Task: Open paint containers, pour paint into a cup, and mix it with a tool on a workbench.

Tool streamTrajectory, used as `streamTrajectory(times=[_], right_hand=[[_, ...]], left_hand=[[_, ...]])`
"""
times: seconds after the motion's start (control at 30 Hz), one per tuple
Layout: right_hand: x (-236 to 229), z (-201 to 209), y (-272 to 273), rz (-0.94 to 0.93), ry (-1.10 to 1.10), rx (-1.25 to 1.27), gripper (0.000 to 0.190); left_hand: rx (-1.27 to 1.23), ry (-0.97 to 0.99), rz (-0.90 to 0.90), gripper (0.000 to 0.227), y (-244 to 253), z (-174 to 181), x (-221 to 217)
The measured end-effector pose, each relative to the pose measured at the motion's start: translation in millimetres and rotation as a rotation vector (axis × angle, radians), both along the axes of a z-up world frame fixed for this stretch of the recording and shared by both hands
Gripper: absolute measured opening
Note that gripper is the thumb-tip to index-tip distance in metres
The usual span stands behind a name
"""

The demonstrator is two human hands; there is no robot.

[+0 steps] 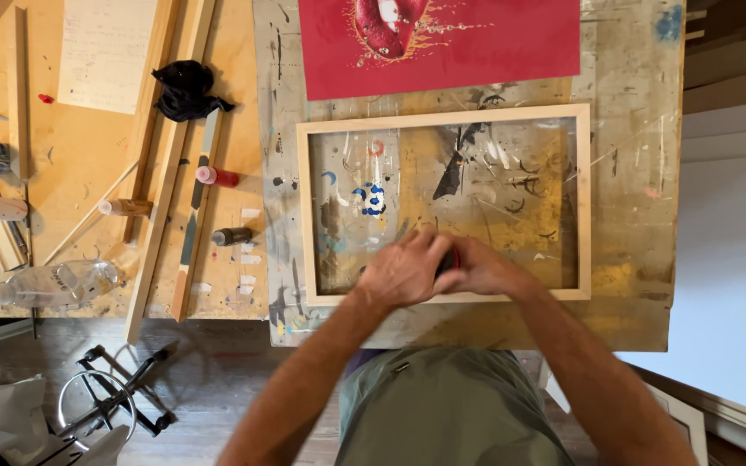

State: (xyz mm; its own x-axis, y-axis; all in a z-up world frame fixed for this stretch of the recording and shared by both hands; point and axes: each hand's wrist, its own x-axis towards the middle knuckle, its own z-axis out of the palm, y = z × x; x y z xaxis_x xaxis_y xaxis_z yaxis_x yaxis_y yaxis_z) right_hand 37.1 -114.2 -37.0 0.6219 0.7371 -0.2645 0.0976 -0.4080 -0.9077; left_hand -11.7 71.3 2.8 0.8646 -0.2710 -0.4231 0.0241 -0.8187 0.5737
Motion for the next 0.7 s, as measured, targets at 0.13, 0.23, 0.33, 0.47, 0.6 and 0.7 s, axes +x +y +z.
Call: streamTrajectory(times=[0.13, 0.23, 0.33, 0.47, 0.6, 0.7], right_hand=[[-1.0, -12.8, -0.8, 0.101, 0.094, 0.241, 0.033], [1.5, -12.3, 8.6, 0.005, -0.327, 0.024, 0.025], [-5.3, -26.5, 8.4, -0.126, -0.768, -0.296, 0.042], [-13.1, -36.3, -2.7, -0.406, -0.471, -0.031, 0.064], [-12.6, -28.7, 2.6, -0.503, -0.371, 0.171, 0.069], [-8.7, -17.9, 8.1, -0.491, -0.364, 0.216, 0.069]], left_hand=[[0.075, -0.695, -0.28, 0.062, 10.9, -20.6, -6.2], [0.075, -0.375, -0.058, 0.061, 4.4, -12.3, 2.5], [-0.026, 0.098, 0.38, 0.073, 4.0, 26.0, 17.6], [-0.755, 0.391, 0.962, 0.076, 25.1, -49.3, 6.0], [-1.013, 0.49, 1.298, 0.067, 26.6, -35.9, -5.1], [-0.981, 0.419, 1.319, 0.072, 34.4, -54.8, -8.7]])
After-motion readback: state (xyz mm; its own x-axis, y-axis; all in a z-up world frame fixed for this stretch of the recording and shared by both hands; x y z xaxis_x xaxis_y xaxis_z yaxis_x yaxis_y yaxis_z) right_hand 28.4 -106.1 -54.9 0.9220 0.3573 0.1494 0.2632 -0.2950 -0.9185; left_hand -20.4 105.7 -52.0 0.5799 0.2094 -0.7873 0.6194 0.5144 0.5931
